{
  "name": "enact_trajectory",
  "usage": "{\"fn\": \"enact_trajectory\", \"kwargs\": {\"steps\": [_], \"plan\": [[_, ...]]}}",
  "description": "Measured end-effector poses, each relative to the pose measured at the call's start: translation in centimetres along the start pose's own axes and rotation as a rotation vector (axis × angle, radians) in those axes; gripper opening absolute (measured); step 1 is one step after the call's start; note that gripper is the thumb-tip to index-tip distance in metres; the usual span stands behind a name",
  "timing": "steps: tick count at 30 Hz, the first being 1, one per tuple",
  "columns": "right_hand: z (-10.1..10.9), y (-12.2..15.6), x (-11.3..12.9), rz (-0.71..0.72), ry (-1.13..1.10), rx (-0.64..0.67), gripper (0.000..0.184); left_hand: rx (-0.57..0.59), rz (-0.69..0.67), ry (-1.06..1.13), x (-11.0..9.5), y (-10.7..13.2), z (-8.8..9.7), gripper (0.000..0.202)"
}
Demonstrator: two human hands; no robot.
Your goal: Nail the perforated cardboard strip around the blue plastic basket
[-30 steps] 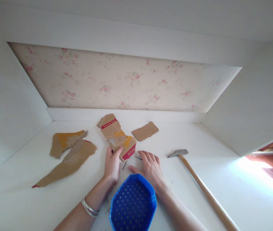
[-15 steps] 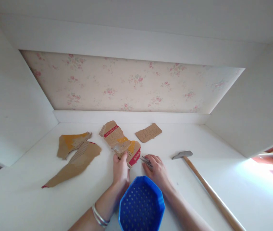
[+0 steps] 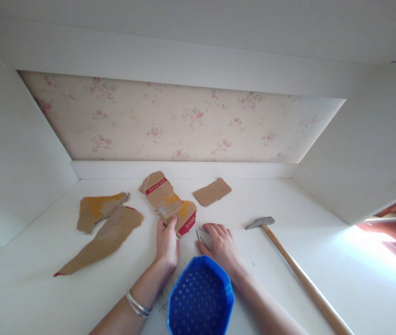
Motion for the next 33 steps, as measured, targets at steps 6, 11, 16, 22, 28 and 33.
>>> {"fn": "enact_trajectory", "kwargs": {"steps": [6, 11, 16, 22, 28, 33], "plan": [[0.1, 0.1, -1.2, 0.018, -0.092, -0.003, 0.025, 0.032, 0.007, 0.03, -0.3, 0.0, -0.4, 0.026], [0.6, 0.1, -1.4, 0.036, -0.155, -0.007, 0.026, 0.05, 0.019, 0.044, -0.5, 0.2, -0.7, 0.028], [0.9, 0.1, -1.6, 0.019, -0.191, -0.017, 0.026, 0.082, 0.021, 0.054, -0.6, 0.3, -0.9, 0.029], [0.9, -0.1, -1.8, 0.007, -0.216, -0.015, 0.027, 0.161, 0.034, 0.078, -0.7, 0.6, -1.6, 0.031], [1.1, -0.1, -1.7, -0.002, -0.225, -0.014, 0.025, 0.287, 0.008, 0.119, -1.2, 1.2, -2.5, 0.044], [1.2, -0.1, -1.6, -0.003, -0.223, -0.016, 0.024, 0.355, 0.029, 0.205, -1.4, 1.1, -3.0, 0.046]]}}
Point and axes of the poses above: each hand's wrist, its own y-axis away from the middle knuckle, its own z-axis out of the back of the hand, x = y × z, the point moved 8 cm from there along -y, towards the middle knuckle, and after that the axes turned 9 degrees about -z, right-handed, at the moved point
